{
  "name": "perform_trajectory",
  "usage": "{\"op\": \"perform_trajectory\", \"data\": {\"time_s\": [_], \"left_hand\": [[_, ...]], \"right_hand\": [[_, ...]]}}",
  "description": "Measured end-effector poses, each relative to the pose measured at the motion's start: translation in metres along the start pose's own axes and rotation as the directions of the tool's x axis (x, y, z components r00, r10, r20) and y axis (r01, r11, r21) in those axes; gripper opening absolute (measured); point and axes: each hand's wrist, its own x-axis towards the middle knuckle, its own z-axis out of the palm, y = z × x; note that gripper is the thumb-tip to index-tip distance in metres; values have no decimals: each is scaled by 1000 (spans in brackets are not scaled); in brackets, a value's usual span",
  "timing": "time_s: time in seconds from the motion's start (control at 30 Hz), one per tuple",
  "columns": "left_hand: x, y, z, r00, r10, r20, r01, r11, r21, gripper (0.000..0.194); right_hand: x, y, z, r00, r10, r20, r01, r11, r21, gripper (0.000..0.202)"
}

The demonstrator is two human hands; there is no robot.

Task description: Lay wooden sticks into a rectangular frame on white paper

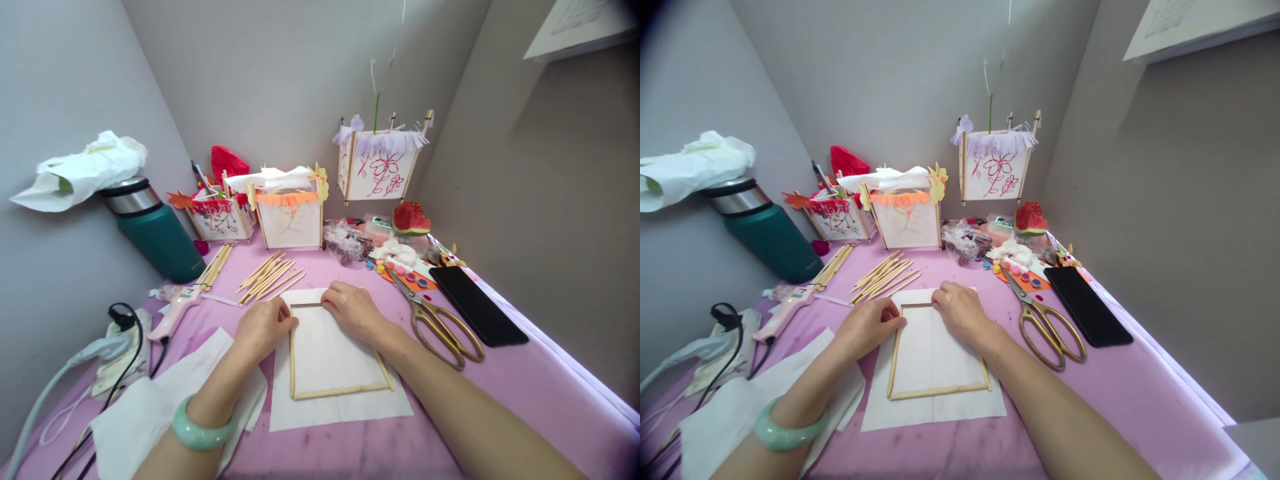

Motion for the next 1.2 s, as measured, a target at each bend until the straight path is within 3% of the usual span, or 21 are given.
{"op": "perform_trajectory", "data": {"time_s": [1.0, 1.2], "left_hand": [[2, -1, 1, 1000, 24, -4, -24, 999, -29, 28], [3, -4, 4, 999, 40, -13, -40, 999, -22, 28]], "right_hand": [[0, 0, 1, 1000, -14, -9, 15, 999, 47, 19], [0, 14, -13, 995, 77, -56, -70, 990, 122, 23]]}}
